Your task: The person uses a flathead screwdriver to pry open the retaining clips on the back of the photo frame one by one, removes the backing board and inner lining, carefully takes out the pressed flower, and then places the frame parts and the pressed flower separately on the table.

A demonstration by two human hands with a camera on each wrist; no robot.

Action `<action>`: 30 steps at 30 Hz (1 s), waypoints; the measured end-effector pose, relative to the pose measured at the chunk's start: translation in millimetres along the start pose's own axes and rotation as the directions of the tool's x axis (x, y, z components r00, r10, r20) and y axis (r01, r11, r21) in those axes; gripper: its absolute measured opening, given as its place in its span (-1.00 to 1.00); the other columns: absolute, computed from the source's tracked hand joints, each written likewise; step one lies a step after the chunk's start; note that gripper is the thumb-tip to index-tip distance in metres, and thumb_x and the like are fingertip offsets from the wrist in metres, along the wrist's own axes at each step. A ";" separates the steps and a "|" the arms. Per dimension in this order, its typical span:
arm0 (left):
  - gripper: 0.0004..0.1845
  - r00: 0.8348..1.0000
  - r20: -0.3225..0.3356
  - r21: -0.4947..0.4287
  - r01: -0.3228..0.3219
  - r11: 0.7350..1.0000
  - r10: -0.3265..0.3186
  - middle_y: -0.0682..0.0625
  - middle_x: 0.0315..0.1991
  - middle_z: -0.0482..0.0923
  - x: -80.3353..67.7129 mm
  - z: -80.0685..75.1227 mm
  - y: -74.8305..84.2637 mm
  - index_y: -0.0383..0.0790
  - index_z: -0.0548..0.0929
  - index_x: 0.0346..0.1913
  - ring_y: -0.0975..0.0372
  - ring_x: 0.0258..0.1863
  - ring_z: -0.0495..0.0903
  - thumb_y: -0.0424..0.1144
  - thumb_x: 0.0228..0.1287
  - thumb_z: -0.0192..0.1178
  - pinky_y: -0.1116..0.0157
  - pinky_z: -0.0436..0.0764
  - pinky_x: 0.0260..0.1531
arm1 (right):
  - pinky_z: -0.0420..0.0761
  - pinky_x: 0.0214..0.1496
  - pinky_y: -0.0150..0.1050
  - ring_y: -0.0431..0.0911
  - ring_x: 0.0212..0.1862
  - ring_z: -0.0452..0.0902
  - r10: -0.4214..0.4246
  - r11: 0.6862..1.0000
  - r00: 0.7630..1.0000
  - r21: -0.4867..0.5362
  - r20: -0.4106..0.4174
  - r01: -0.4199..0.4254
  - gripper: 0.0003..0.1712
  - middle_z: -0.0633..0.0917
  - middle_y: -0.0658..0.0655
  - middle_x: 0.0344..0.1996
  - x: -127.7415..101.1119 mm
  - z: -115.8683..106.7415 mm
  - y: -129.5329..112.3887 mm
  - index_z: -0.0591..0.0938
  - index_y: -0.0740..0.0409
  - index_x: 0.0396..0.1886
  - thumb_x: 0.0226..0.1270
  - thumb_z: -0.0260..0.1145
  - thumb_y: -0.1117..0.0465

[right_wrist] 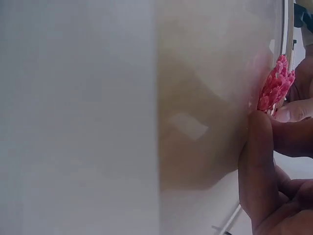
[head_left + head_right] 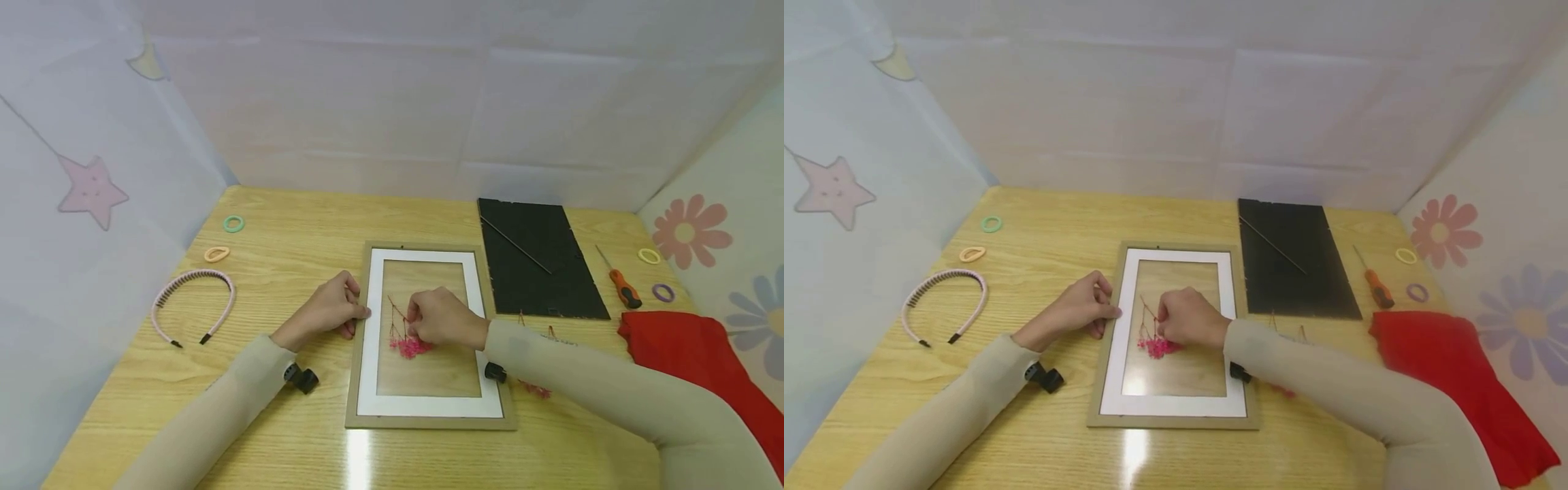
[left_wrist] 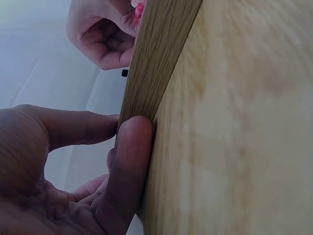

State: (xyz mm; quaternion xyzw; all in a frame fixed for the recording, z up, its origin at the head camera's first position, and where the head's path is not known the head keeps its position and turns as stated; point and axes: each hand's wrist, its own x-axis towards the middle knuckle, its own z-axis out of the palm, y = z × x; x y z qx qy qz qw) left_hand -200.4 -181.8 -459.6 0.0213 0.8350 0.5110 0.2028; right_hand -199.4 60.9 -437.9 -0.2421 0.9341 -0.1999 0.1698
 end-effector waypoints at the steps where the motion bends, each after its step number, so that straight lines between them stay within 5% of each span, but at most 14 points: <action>1: -0.53 1.000 -0.001 -0.001 0.001 1.000 -0.001 -0.15 -0.37 0.64 0.3 -0.1 0.3 -0.32 0.34 0.06 0.15 -0.67 0.63 -0.32 0.23 0.39 0.13 0.78 -0.58 | 0.42 -0.57 -0.40 -0.23 -0.58 0.44 -0.013 1.000 1.000 -0.017 -0.001 0.013 -0.89 0.63 -0.11 -0.64 -0.3 -0.4 -0.3 0.64 0.00 -0.42 0.27 0.41 0.21; 12: -0.53 1.000 0.005 0.005 0.005 1.000 -0.005 -0.15 -0.35 0.64 2.7 -0.3 0.6 -0.31 0.35 0.06 0.15 -0.65 0.64 -0.31 0.23 0.39 0.14 0.79 -0.57 | 0.45 -0.54 -0.40 -0.24 -0.55 0.43 -0.107 0.982 0.994 -0.157 -0.017 0.103 -0.85 0.60 -0.13 -0.63 -5.2 -1.2 -0.8 0.62 -0.02 -0.49 0.24 0.41 0.23; 21: -0.53 1.000 0.003 0.013 0.018 1.000 -0.018 -0.14 -0.34 0.64 2.2 -0.1 1.0 -0.30 0.35 0.07 0.15 -0.65 0.64 -0.32 0.23 0.38 0.16 0.78 -0.57 | 0.37 -0.58 -0.41 -0.24 -0.59 0.38 -0.121 0.989 0.993 -0.084 -0.008 0.120 -0.80 0.56 -0.11 -0.68 -7.8 -1.7 -2.1 0.60 -0.02 -0.59 0.09 0.27 0.37; 30: -0.54 1.000 0.002 0.014 0.013 1.000 -0.013 -0.13 -0.34 0.63 0.6 -0.7 0.5 -0.30 0.36 0.07 0.16 -0.64 0.63 -0.32 0.24 0.37 0.17 0.78 -0.58 | 0.44 -0.57 -0.40 -0.28 -0.66 0.47 -0.051 0.999 0.999 0.007 -0.018 0.051 -0.81 0.60 -0.18 -0.74 -9.0 -4.5 0.3 0.61 -0.05 -0.54 0.21 0.25 0.31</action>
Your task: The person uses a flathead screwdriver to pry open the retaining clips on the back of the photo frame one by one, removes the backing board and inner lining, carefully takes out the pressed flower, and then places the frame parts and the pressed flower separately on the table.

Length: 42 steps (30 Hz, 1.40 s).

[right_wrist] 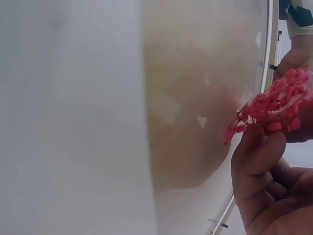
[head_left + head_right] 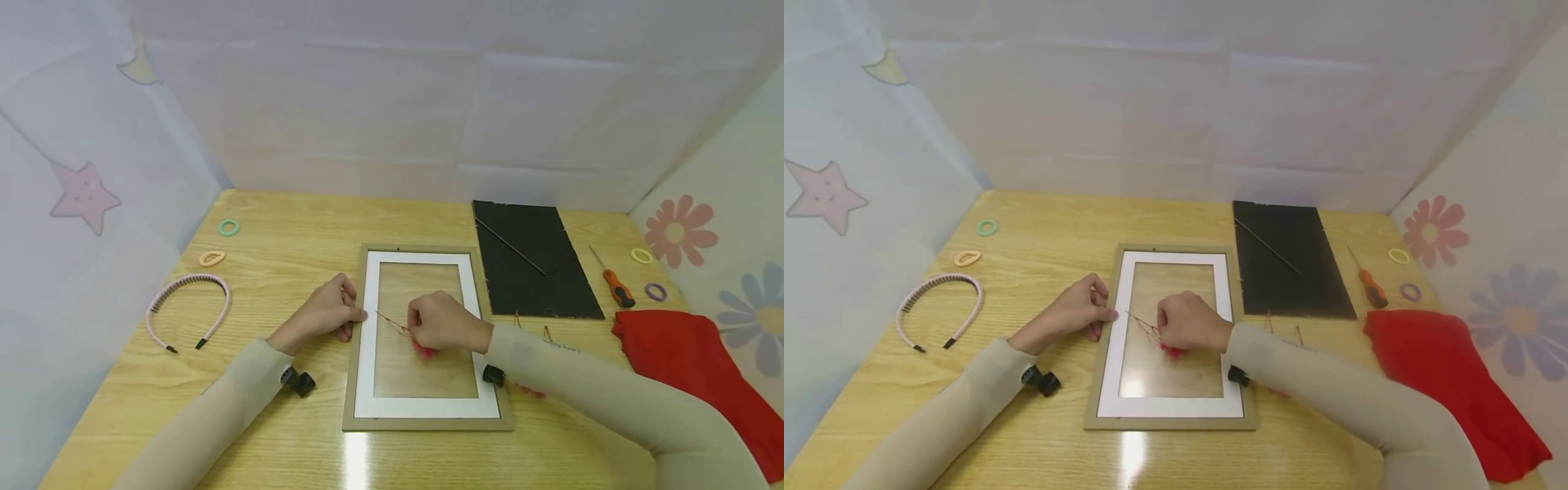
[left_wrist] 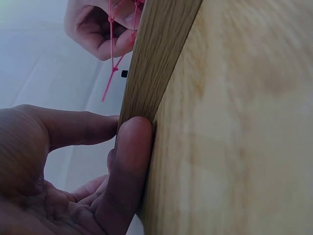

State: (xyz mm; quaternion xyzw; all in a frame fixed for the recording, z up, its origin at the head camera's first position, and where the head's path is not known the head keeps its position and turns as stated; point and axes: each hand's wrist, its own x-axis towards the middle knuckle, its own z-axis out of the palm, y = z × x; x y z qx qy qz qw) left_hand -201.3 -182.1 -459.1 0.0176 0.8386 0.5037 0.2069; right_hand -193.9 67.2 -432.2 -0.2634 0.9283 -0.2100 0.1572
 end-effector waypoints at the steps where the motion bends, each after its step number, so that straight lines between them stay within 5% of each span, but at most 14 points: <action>1: -0.54 1.000 -0.003 0.001 0.000 1.000 0.000 -0.13 -0.34 0.63 -0.6 -0.5 0.1 -0.30 0.36 0.07 0.16 -0.64 0.63 -0.32 0.25 0.37 0.18 0.78 -0.58 | 0.45 -0.57 -0.40 -0.28 -0.66 0.47 0.000 1.000 1.000 0.009 -0.003 0.000 -0.81 0.60 -0.18 -0.75 0.2 -0.4 -0.2 0.60 -0.05 -0.54 0.22 0.24 0.30; 9: -0.57 1.000 -0.009 0.038 0.004 0.999 -0.004 -0.13 -0.32 0.61 -5.8 0.6 4.1 -0.29 0.35 0.07 0.15 -0.62 0.64 -0.32 0.27 0.35 0.19 0.78 -0.57 | 0.38 -0.62 -0.39 -0.27 -0.68 0.42 -0.005 0.996 0.997 0.084 -0.076 0.011 -0.87 0.61 -0.13 -0.71 -5.7 -12.1 8.2 0.61 -0.04 -0.46 0.28 0.25 0.26; 16: -0.56 1.000 0.000 0.064 -0.015 0.998 0.015 -0.10 -0.31 0.60 -3.1 2.2 7.2 -0.29 0.38 0.10 0.17 -0.61 0.65 -0.29 0.29 0.35 0.21 0.79 -0.55 | 0.44 -0.60 -0.35 -0.22 -0.62 0.45 0.084 0.990 0.983 0.125 -0.166 -0.063 -0.88 0.64 -0.08 -0.60 -26.7 -38.5 34.9 0.61 -0.04 -0.42 0.35 0.29 0.20; 23: -0.55 1.000 -0.002 0.051 -0.016 0.999 0.016 -0.12 -0.34 0.62 -3.2 2.0 6.8 -0.30 0.38 0.12 0.16 -0.67 0.66 -0.29 0.30 0.36 0.18 0.78 -0.60 | 0.51 -0.45 -0.29 -0.13 -0.46 0.53 0.203 0.976 0.926 0.143 -0.317 -0.165 -0.93 0.71 0.01 -0.48 -61.0 -68.9 73.8 0.67 0.03 -0.33 0.37 0.33 0.18; 31: -0.53 1.000 0.017 0.039 -0.021 0.999 0.020 -0.13 -0.34 0.61 -6.0 2.2 2.6 -0.29 0.36 0.18 0.17 -0.68 0.66 -0.26 0.34 0.33 0.18 0.77 -0.60 | 0.47 -0.50 -0.29 -0.14 -0.51 0.52 0.348 0.937 0.862 0.107 -0.368 -0.333 -0.84 0.71 0.05 -0.48 -124.4 -89.3 138.3 0.62 0.10 -0.23 0.42 0.32 0.10; 37: -0.42 0.998 0.057 0.001 -0.021 1.000 0.021 -0.15 -0.36 0.62 -18.5 -2.0 -0.1 -0.34 0.32 0.31 0.16 -0.61 0.66 -0.31 0.33 0.31 0.18 0.79 -0.55 | 0.42 -0.50 -0.29 -0.12 -0.45 0.46 0.457 0.887 0.830 0.088 -0.320 -0.454 -0.79 0.70 0.06 -0.46 -166.1 -84.8 172.5 0.61 0.17 -0.22 0.38 0.33 0.10; 42: -0.28 0.998 0.053 0.063 -0.031 0.998 0.028 -0.11 -0.41 0.63 -25.8 6.0 0.6 -0.38 0.27 0.42 0.18 -0.65 0.65 -0.26 0.30 0.35 0.23 0.77 -0.59 | 0.41 -0.49 -0.30 -0.13 -0.46 0.45 0.508 0.854 0.814 0.043 -0.281 -0.518 -0.82 0.67 -0.02 -0.53 -191.1 -73.6 189.0 0.65 0.14 -0.30 0.28 0.39 0.11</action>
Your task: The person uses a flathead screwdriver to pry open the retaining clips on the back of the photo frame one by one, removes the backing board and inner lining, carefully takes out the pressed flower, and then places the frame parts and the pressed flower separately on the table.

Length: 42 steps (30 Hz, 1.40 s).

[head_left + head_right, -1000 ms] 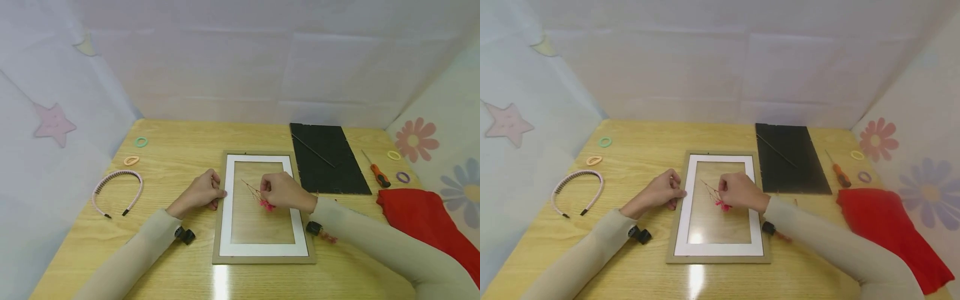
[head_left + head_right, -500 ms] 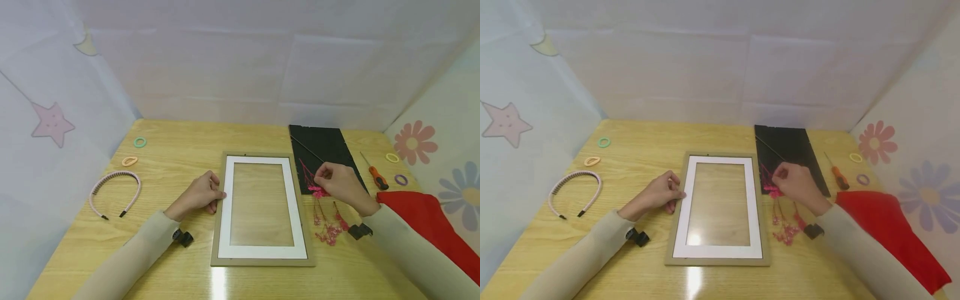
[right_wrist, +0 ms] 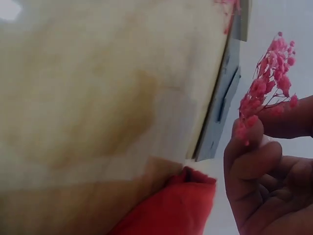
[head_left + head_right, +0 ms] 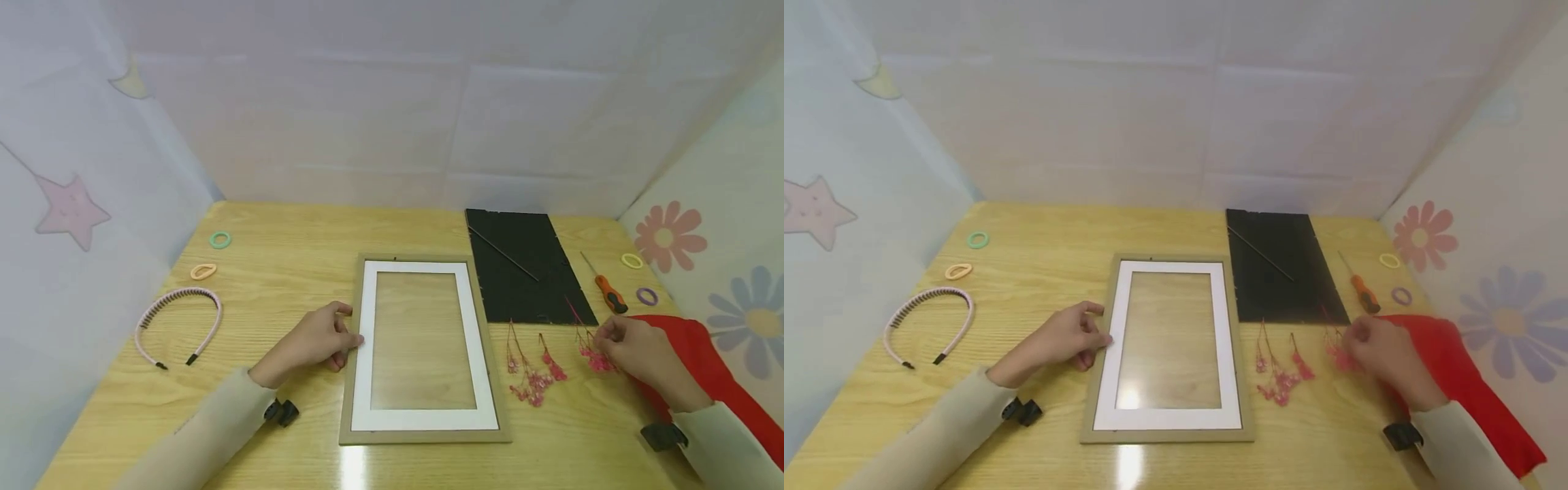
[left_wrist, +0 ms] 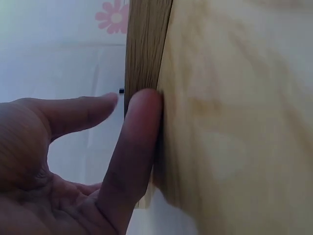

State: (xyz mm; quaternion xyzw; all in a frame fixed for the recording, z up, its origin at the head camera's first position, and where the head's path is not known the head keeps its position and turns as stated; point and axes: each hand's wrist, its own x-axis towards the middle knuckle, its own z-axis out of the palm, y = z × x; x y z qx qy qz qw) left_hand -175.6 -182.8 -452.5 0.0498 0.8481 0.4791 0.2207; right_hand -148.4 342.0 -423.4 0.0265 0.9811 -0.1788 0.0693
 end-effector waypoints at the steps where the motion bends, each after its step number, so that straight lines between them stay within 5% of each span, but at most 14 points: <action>1: -0.25 1.000 -0.008 0.017 0.004 1.000 -0.004 -0.10 -0.41 0.63 -1.7 1.6 0.5 -0.38 0.26 0.44 0.19 -0.66 0.65 -0.26 0.29 0.36 0.24 0.76 -0.60 | 0.42 -0.48 -0.30 -0.13 -0.46 0.45 0.005 1.000 1.000 -0.008 0.009 -0.005 -0.81 0.66 -0.03 -0.54 -1.7 1.3 2.7 0.65 0.13 -0.31 0.26 0.40 0.10; 16: -0.35 0.999 -0.046 0.028 0.022 0.999 -0.021 -0.13 -0.31 0.60 -5.4 4.4 -2.2 -0.34 0.24 0.33 0.17 -0.71 0.65 -0.39 0.26 0.32 0.21 0.73 -0.68 | 0.40 -0.46 -0.29 -0.10 -0.44 0.44 -0.002 0.998 0.995 -0.065 0.095 0.008 -0.87 0.60 -0.02 -0.58 -2.1 13.8 5.4 0.63 0.11 -0.39 0.17 0.39 0.16; 20: -0.34 0.999 -0.047 0.017 0.015 1.000 -0.014 -0.13 -0.33 0.60 -7.3 4.9 -1.1 -0.34 0.25 0.33 0.17 -0.71 0.64 -0.37 0.26 0.34 0.21 0.73 -0.68 | 0.38 -0.55 -0.31 -0.14 -0.51 0.43 -0.158 0.981 0.986 -0.120 -0.042 0.153 -0.87 0.59 -0.03 -0.60 -14.2 12.7 -31.1 0.62 0.11 -0.38 0.24 0.39 0.17; 22: -0.33 0.999 -0.035 0.009 0.008 1.000 -0.008 -0.13 -0.33 0.61 -8.0 5.2 0.0 -0.34 0.24 0.34 0.18 -0.70 0.65 -0.35 0.26 0.35 0.22 0.74 -0.66 | 0.44 -0.56 -0.34 -0.16 -0.49 0.50 -0.305 0.948 0.943 -0.139 -0.134 0.287 -0.84 0.64 -0.05 -0.53 -27.1 17.6 -63.9 0.64 0.09 -0.34 0.20 0.47 0.18; 25: -0.31 1.000 -0.022 -0.011 0.006 1.000 -0.006 -0.12 -0.33 0.62 -9.7 5.7 0.5 -0.36 0.24 0.37 0.17 -0.68 0.66 -0.32 0.28 0.35 0.21 0.76 -0.63 | 0.65 -0.42 -0.38 -0.21 -0.32 0.63 -0.566 0.824 0.801 -0.171 -0.197 0.540 -0.72 0.72 -0.06 -0.31 -50.6 34.7 -115.5 0.68 0.06 -0.21 0.10 0.57 0.18; 27: -0.33 1.000 -0.006 -0.032 0.011 0.999 -0.012 -0.11 -0.33 0.62 -12.0 6.3 -0.1 -0.38 0.25 0.36 0.17 -0.66 0.67 -0.29 0.30 0.34 0.21 0.77 -0.60 | 0.75 -0.22 -0.35 -0.26 -0.16 0.64 -0.682 0.731 0.722 -0.146 -0.118 0.667 -0.60 0.71 -0.09 -0.14 -66.6 48.6 -143.5 0.66 0.02 -0.05 0.12 0.57 0.11; 30: -0.37 1.000 0.020 -0.067 0.018 0.998 -0.016 -0.12 -0.33 0.63 -16.3 7.7 -0.2 -0.40 0.27 0.34 0.16 -0.64 0.67 -0.28 0.33 0.31 0.20 0.78 -0.57 | 0.79 0.01 -0.27 -0.28 0.00 0.57 -0.761 0.642 0.646 -0.074 0.056 0.763 -0.47 0.65 -0.10 0.04 -82.7 66.5 -169.9 0.58 -0.02 0.13 0.21 0.53 0.00; 33: -0.38 0.999 0.042 -0.091 0.020 0.996 -0.016 -0.13 -0.31 0.64 -20.0 8.7 0.2 -0.39 0.27 0.34 0.15 -0.62 0.69 -0.27 0.34 0.29 0.18 0.79 -0.56 | 0.76 0.06 -0.30 -0.29 0.01 0.51 -0.774 0.614 0.616 -0.059 0.146 0.787 -0.45 0.61 -0.10 0.05 -86.7 80.5 -180.7 0.54 -0.01 0.15 0.23 0.51 -0.03; 42: -0.46 0.998 0.061 -0.113 0.025 0.993 -0.018 -0.18 -0.30 0.66 -20.2 8.3 -2.9 -0.40 0.31 0.33 0.13 -0.63 0.72 -0.32 0.40 0.24 0.16 0.79 -0.56 | 0.62 -0.01 -0.30 -0.28 -0.14 0.42 -0.766 0.611 0.620 -0.109 0.171 0.784 -0.58 0.56 -0.14 -0.19 -83.0 95.0 -183.7 0.54 -0.03 -0.03 0.20 0.49 0.01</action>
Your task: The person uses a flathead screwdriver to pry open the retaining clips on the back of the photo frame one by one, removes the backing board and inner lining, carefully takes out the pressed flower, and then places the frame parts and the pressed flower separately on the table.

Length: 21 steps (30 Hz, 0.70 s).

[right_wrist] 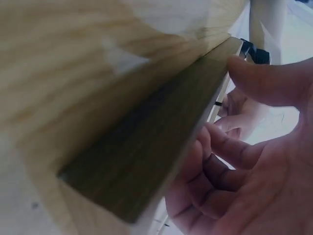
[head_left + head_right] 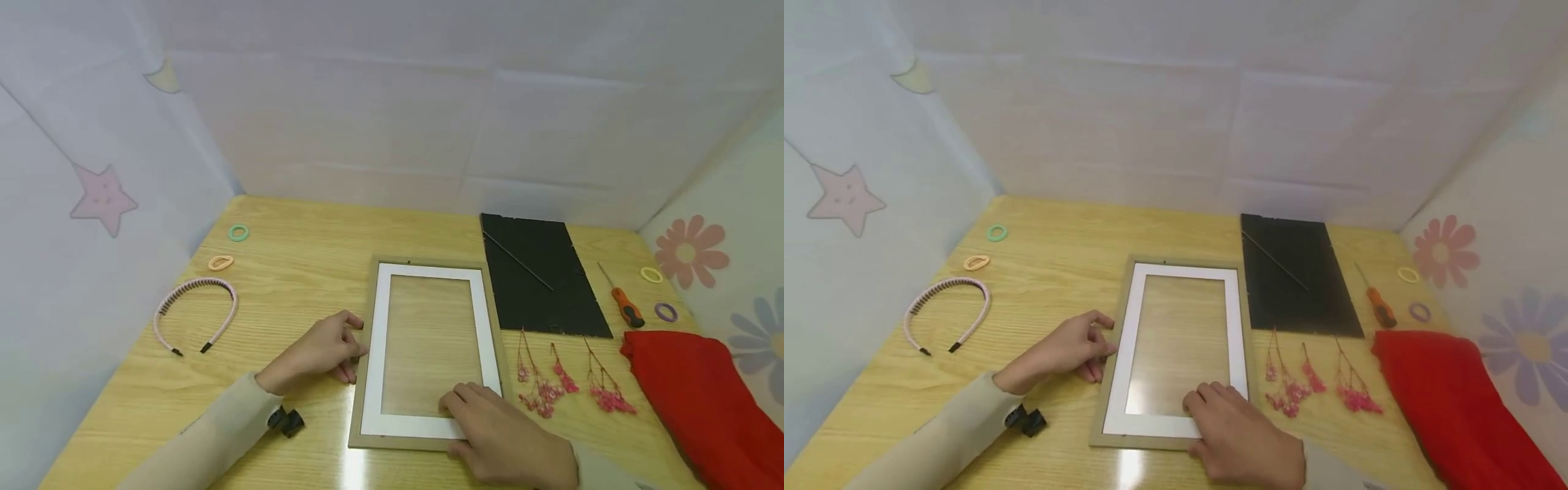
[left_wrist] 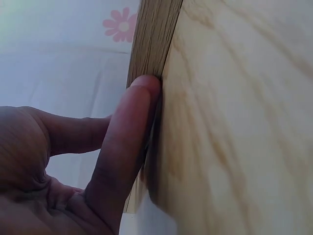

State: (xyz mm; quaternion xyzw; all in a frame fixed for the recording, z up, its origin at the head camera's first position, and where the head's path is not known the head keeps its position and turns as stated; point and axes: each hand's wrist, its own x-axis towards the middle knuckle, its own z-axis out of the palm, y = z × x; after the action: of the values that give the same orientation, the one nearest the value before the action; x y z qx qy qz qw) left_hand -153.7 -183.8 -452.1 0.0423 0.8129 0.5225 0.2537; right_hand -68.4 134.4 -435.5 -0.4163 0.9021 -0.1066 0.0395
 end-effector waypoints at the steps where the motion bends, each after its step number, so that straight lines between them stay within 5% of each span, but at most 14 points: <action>1: -0.46 1.000 0.000 -0.001 -0.002 1.000 0.002 -0.19 -0.31 0.67 -0.2 -0.3 -0.3 -0.41 0.31 0.33 0.13 -0.63 0.72 -0.33 0.40 0.24 0.16 0.79 -0.56 | 0.62 0.00 -0.30 -0.28 -0.13 0.41 0.003 1.000 1.000 0.027 0.027 -0.004 -0.59 0.56 -0.14 -0.18 0.8 -0.3 0.7 0.53 -0.02 -0.03 0.22 0.48 0.02; 9: -0.50 1.000 0.001 -0.025 -0.003 1.000 0.003 -0.20 -0.30 0.66 0.4 1.9 0.3 -0.42 0.33 0.27 0.13 -0.64 0.72 -0.34 0.40 0.25 0.14 0.79 -0.57 | 0.50 -0.18 -0.43 -0.35 -0.20 0.31 0.100 0.955 0.975 0.256 0.197 -0.149 -0.66 0.49 -0.23 -0.29 12.3 -6.1 7.9 0.51 -0.10 -0.21 0.18 0.53 0.06; 13: -0.53 1.000 0.003 -0.046 0.015 0.999 -0.015 -0.21 -0.31 0.64 1.3 3.3 -1.4 -0.41 0.34 0.25 0.12 -0.64 0.71 -0.37 0.38 0.23 0.14 0.80 -0.56 | 0.47 -0.24 -0.45 -0.36 -0.27 0.33 0.097 0.946 0.977 0.288 0.191 -0.150 -0.68 0.49 -0.25 -0.32 12.9 -4.0 8.1 0.50 -0.11 -0.24 0.20 0.52 0.08; 21: -0.54 1.000 -0.004 -0.054 0.014 0.998 -0.014 -0.19 -0.33 0.64 0.5 1.7 -2.2 -0.40 0.35 0.23 0.12 -0.63 0.72 -0.37 0.38 0.24 0.14 0.80 -0.54 | 0.60 -0.14 -0.47 -0.41 -0.20 0.38 0.006 0.968 0.998 0.250 0.069 -0.023 -0.74 0.55 -0.24 -0.21 -0.9 -3.8 4.1 0.57 -0.12 -0.13 0.28 0.47 0.11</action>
State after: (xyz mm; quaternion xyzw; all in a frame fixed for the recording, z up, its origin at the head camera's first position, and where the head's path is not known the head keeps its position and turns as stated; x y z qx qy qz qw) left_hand -152.9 -183.3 -454.7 0.0286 0.7994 0.5424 0.2566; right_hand -71.5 138.3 -432.8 -0.4047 0.8826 -0.2052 0.1230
